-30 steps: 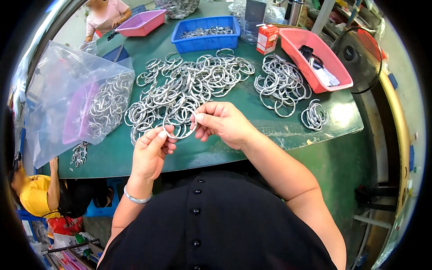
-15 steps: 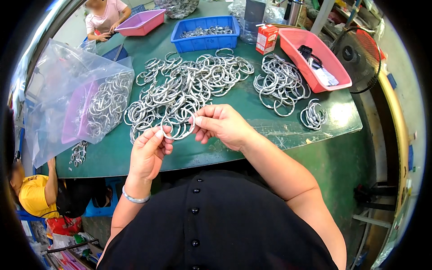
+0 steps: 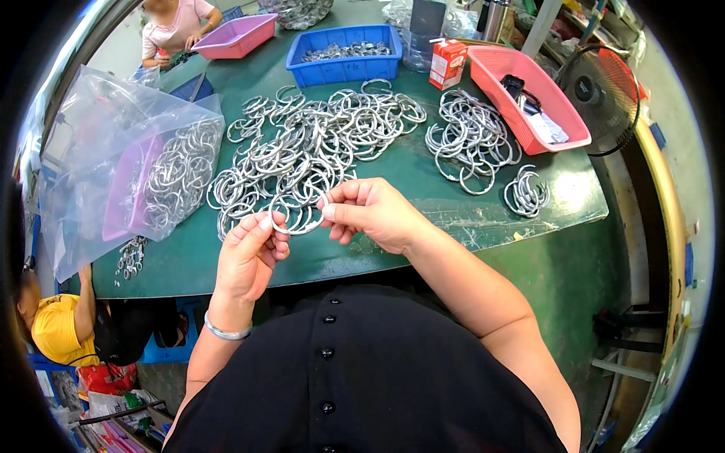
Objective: The person picks up metal hook components from a green table and joins them together by hand one by one, occasionally retrieving more components from a plastic bag.
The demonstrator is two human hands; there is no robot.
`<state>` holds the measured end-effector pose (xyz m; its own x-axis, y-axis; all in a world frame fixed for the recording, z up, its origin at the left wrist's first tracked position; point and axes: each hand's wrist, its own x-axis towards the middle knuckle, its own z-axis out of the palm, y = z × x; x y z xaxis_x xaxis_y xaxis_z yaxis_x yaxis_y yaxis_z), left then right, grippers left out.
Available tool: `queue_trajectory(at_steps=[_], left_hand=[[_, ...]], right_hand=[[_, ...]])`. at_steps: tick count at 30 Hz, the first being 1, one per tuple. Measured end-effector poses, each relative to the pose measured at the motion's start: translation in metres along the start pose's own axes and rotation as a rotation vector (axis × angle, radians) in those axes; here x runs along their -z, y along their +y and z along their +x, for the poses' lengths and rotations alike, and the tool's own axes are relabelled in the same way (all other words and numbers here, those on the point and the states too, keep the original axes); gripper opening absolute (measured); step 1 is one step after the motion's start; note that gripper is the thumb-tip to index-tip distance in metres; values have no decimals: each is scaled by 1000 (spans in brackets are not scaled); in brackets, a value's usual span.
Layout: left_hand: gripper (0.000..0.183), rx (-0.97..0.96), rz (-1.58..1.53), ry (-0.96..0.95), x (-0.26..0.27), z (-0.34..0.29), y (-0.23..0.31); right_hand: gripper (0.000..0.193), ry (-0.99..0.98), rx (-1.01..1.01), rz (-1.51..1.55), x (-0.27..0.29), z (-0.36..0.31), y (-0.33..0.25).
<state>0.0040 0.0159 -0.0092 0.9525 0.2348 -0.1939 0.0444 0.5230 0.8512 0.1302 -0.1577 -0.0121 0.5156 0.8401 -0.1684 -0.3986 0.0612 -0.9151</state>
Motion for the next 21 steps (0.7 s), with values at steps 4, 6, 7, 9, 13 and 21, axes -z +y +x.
queue_trajectory(at_steps=[4, 6, 7, 9, 13, 21], left_hand=[[15, -1, 7, -7, -2, -1, 0], [15, -31, 50, -1, -1, -2, -2], [15, -29, 50, -1, -1, -2, -2], [16, -39, 75, -10, -1, -2, -2], [16, -50, 83, 0, -1, -3, -3], [17, -234, 233, 13, -2, -7, -7]], right_hand=[[15, 5, 26, -39, 0, 0, 2], [13, 27, 23, -57, -2, -1, 0], [13, 28, 22, -56, -2, -2, 0], [13, 39, 24, -62, -3, -3, -1], [13, 45, 34, -64, -5, -5, -2], [10, 57, 160, -150, -10, -10, -1]])
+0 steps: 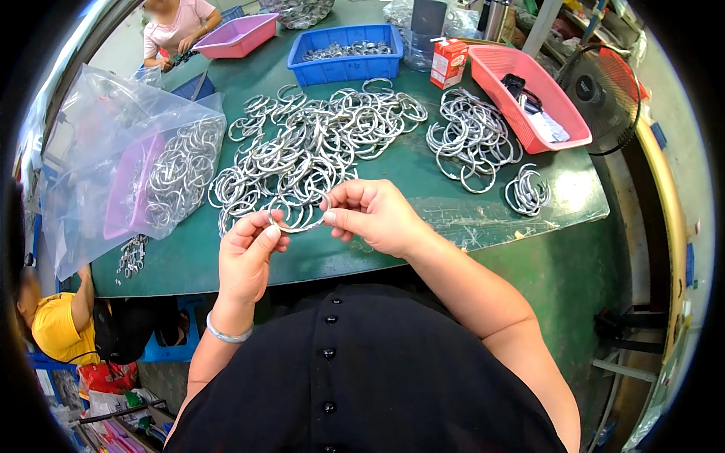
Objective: The person picks up metal hook components from a green table and joins them together by hand one by one, occasionally retrieving more components from a plastic bag.
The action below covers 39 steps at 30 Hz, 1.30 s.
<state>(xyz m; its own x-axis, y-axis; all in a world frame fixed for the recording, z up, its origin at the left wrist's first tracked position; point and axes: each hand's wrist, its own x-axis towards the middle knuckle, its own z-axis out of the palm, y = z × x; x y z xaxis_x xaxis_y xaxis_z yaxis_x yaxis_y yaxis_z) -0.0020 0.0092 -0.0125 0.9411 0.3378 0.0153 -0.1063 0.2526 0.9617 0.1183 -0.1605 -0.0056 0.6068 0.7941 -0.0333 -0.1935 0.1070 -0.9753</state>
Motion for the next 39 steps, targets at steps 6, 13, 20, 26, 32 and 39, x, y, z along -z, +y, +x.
queue_trajectory(at_steps=[6, 13, 20, 26, 32, 39], left_hand=[[18, -660, 651, -84, -5, 0, 8], [18, -710, 732, -83, -12, -5, 16], [19, -697, 736, -47, -10, -5, 15], [22, -520, 547, -24, 2, -2, -2], [23, -36, -114, -61, 3, 1, -10], [24, 86, -261, -129, 3, 3, -16]], right_hand=[[15, 55, 130, -61, 1, -1, 11], [16, 80, 183, -121, 0, -3, 12], [16, 113, 270, -213, -3, -6, 7], [13, 79, 479, -429, -4, -9, 0], [11, -24, 524, -522, -11, -13, -12], [10, -53, 615, -569, -19, -12, -15]])
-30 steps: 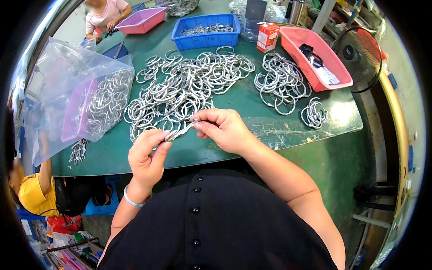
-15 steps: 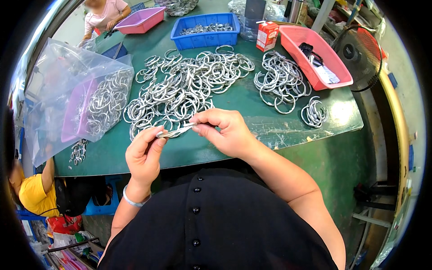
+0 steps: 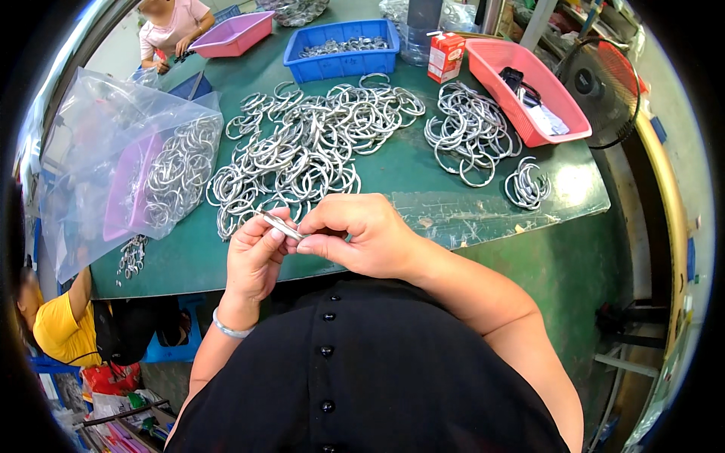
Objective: The person picks up metal hook components from a green table and joins them together by hand one by one, occasionally retrieving more components from a plastic bag.
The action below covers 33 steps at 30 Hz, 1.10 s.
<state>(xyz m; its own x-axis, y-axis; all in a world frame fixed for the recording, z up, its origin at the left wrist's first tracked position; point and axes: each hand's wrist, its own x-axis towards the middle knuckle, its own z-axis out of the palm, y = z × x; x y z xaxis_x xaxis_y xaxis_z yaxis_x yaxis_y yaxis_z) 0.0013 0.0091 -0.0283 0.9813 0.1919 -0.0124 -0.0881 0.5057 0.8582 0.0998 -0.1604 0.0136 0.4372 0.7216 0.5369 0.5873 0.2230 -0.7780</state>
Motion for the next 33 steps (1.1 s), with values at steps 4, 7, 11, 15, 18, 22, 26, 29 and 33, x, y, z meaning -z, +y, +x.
queue_trajectory(at_steps=[4, 7, 11, 15, 18, 22, 26, 29, 33], left_hand=[[22, 30, -30, -1, -3, 0, 2], [21, 86, -61, -2, -4, 0, 2], [20, 188, -143, -25, -7, 0, 3], [19, 238, -200, -56, -5, 0, 1], [19, 267, -211, -60, -4, 0, 1], [15, 260, -253, -49, -2, -1, 0], [10, 111, -80, 73, -2, -7, 17], [10, -181, 115, 112, 9, -12, 38], [12, -577, 505, 170, 24, -26, 87]], right_hand=[[10, -13, 23, -21, -1, 2, -2], [10, -4, 32, -15, -2, 3, -2], [10, 10, 54, -19, -3, 5, -2], [10, 32, 8, 18, -5, 5, -4], [9, 37, -27, 38, -4, 4, -2], [7, 48, -70, 47, -3, 4, -1], [8, 147, -181, 16, 6, 5, 12], [10, 133, -444, 8, 17, 1, 36], [12, 70, -421, -175, 18, -10, 58]])
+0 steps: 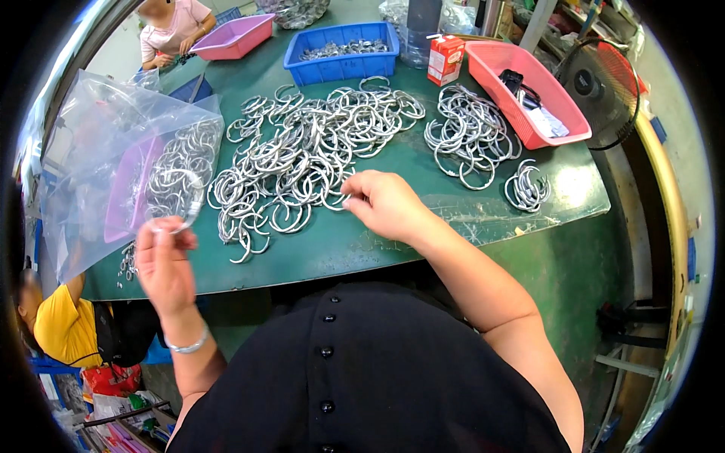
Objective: The person picks up metal hook components from a green table and joins them together by hand one by one, occasionally retrieving more components from a plastic bag.
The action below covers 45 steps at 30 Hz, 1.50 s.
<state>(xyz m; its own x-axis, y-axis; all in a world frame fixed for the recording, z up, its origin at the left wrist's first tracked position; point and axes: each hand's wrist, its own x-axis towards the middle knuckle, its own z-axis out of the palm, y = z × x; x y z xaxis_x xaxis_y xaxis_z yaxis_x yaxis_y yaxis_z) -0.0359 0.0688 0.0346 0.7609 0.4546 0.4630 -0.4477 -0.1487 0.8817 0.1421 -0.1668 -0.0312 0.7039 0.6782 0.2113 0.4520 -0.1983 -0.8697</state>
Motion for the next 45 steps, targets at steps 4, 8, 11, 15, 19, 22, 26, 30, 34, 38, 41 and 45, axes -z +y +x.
queue_trajectory(at_steps=[4, 8, 11, 15, 19, 22, 26, 30, 34, 38, 41, 45], left_hand=[[13, -423, 468, 199, 37, 15, 43], [14, -640, 691, 443, 65, 44, 84], [14, -754, 857, 487, 93, 73, 104], [16, -650, 1172, 570, 116, 94, 110], [20, -509, 1421, 580, 110, 100, 103], [19, -608, 1432, 575, 86, 91, 99], [16, -925, 1447, 444, 54, 66, 89], [13, -839, 1246, 224, 17, 37, 60], [12, -524, 1057, -29, -7, 14, 23], [13, -327, 918, -165, -19, -6, -12], [14, -215, 846, -237, -28, -16, -25], [14, -126, 795, -307, -34, -26, -37]], right_hand=[[16, -154, 158, -402, -12, -1, 6], [15, -133, 202, -523, -22, -2, 1], [13, -133, 200, -600, -25, 0, -1], [11, -134, 200, -634, -26, 4, -2], [8, -79, 228, -604, -22, 1, -2], [7, 23, 235, -560, -13, 1, -3], [10, 111, 210, -549, -3, 6, -1], [17, 117, 164, -588, 6, 13, 3], [17, 105, 137, -603, 11, 23, 7], [18, 16, 40, -626, 18, 40, -4], [23, -93, -69, -664, 22, 52, -5], [24, -148, -70, -707, 25, 61, -2]])
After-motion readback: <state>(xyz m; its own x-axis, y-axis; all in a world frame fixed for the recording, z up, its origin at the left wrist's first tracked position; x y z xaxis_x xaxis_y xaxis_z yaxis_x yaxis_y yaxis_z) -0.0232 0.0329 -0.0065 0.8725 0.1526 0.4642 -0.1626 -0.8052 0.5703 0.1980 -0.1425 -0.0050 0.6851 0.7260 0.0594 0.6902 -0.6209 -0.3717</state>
